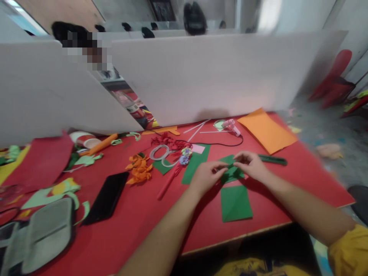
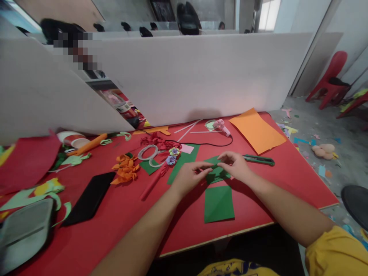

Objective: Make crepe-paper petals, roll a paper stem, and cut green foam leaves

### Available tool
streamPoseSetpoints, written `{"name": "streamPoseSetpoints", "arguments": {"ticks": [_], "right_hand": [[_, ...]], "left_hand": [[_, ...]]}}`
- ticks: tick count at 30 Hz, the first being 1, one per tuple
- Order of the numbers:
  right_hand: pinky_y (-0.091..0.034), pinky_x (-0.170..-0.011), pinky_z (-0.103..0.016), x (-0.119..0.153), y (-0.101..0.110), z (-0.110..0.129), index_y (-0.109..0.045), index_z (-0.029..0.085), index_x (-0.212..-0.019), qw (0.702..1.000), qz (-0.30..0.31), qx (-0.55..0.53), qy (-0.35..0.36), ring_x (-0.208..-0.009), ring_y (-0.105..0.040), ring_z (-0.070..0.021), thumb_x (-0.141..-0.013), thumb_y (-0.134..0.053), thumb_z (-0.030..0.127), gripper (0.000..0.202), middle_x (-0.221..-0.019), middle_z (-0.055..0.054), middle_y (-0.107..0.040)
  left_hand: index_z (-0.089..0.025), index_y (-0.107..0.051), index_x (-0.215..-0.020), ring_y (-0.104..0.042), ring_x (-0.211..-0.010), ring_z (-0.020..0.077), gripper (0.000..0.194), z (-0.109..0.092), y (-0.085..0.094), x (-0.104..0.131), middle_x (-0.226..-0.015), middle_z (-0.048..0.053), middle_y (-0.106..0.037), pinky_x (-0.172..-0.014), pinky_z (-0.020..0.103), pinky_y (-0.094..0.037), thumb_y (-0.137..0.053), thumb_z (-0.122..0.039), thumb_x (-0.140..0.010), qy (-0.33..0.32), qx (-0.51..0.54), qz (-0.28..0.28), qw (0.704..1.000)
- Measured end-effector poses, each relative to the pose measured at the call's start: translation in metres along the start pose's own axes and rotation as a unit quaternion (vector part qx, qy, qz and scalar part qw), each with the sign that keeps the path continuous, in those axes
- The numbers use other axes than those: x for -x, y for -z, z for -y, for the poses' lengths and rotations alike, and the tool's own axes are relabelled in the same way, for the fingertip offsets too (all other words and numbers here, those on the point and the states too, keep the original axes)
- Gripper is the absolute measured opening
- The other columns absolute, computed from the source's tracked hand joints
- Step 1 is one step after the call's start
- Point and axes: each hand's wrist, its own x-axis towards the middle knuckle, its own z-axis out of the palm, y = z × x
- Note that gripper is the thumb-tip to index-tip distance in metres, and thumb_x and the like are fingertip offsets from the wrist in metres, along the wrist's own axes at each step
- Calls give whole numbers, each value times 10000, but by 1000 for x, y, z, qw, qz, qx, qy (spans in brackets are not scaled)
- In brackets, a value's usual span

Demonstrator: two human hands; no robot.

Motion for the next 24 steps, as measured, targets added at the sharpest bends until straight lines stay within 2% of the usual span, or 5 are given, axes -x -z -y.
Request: {"name": "streamPoseSetpoints", "arguments": {"ticks": [4,7,13,20,24], "right_hand": [[-588,-738,-354,3,-2,4,-795,233,-961,999,11,33,28,-789,-727,-214,-833,-790,353,175,-840,-51,-777],[-584,-726,-339,5,-2,10,-808,229,-980,998,19,41,44,-802,-727,-211,-829,-800,353,195,-887,-63,-791],[-513,-568,-301,4,-3,11,-822,184,-834,998,49,19,-22,-604,-625,-167,-811,-828,475,292,-714,-58,-754],[-596,-668,-365,6,-5,12,-847,199,-881,996,73,-30,-51,-695,-722,-219,-792,-842,460,276,-756,-69,-786],[-597,-714,-364,6,-4,10,-858,210,-990,995,92,27,-24,-769,-753,-230,-853,-790,427,265,-865,-89,-820]], "left_hand": [[-248,-846,-952,-761,-861,206,142,-1,-5,-1,-960,39,-846,-782,302,-553,-739,-340,-939,-21,-5,-1,1000],[-237,-831,-895,-732,-815,187,130,-3,-4,-2,-898,30,-824,-770,294,-531,-741,-317,-945,-42,-4,-14,999],[-248,-833,-916,-700,-803,181,155,-5,6,-2,-903,31,-808,-769,294,-500,-731,-354,-967,-76,-52,24,996],[-248,-844,-902,-670,-744,182,182,1,20,-8,-843,35,-793,-722,292,-487,-736,-390,-937,-75,-46,77,993],[-254,-848,-953,-706,-828,209,208,6,29,-13,-916,48,-810,-782,312,-510,-682,-380,-945,-69,-49,113,990]]}}
